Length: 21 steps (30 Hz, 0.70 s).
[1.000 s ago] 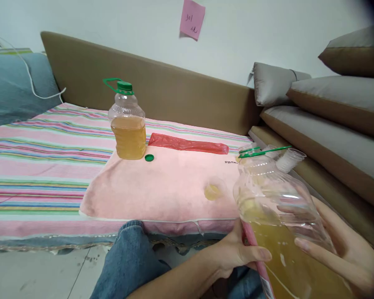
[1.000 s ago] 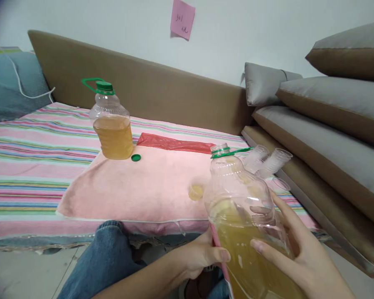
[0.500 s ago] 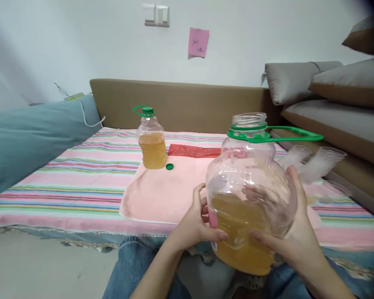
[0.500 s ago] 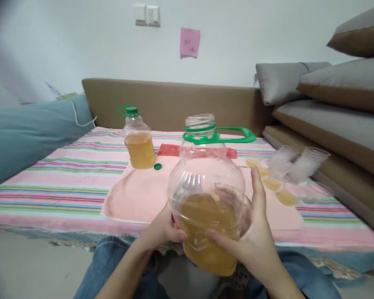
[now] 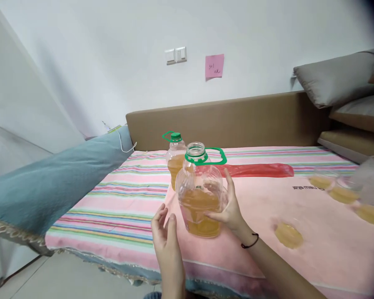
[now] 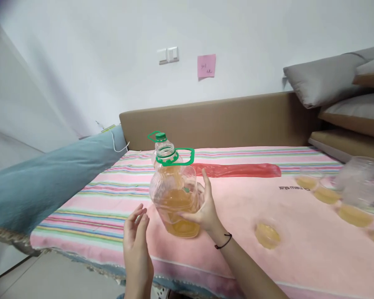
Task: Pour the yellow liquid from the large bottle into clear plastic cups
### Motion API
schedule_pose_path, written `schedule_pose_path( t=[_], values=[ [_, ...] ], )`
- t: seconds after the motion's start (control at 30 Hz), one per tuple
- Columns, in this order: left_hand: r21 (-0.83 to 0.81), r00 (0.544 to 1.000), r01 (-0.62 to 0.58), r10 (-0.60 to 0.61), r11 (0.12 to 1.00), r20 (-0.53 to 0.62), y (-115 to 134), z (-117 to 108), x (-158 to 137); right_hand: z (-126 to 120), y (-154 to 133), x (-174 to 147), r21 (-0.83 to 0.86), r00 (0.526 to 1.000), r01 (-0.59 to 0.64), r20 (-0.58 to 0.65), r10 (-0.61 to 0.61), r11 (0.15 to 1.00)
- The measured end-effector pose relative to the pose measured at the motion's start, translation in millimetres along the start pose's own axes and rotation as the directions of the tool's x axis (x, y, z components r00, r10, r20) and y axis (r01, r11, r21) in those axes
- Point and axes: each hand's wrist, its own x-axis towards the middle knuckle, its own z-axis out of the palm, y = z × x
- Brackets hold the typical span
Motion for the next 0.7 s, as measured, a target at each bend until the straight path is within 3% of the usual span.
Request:
schedule_pose_path(
  t=[0.1, 0.3, 0.6, 0.7],
  values=[
    [-0.008, 0.995, 0.036, -0.036, 0.999, -0.094, 6.6, -2.5, 0.8, 14.8, 28.0, 12.5, 0.025, 0.999, 0.008, 0.034, -0.009, 1.0],
    [-0.034, 0.999, 0.046, -0.045, 0.998, 0.028, 3.5, 2.1, 2.6, 35.5, 61.2, 26.7, 0.062, 0.997, -0.072, 0.033, 0.07, 0.996],
    [0.038, 0.995, -0.005, 0.001, 0.999, 0.097, -12.1, 11.6, -2.2, 42.5, 54.9, 29.9, 0.104, 0.986, -0.161, 0.045, 0.158, 0.981],
    [0.061, 0.992, 0.037, -0.044, 0.997, 0.117, -14.5, 15.6, -1.9, 42.0, 49.4, 30.8, 0.063, 0.972, -0.229, 0.058, 0.226, 0.971]
  ],
)
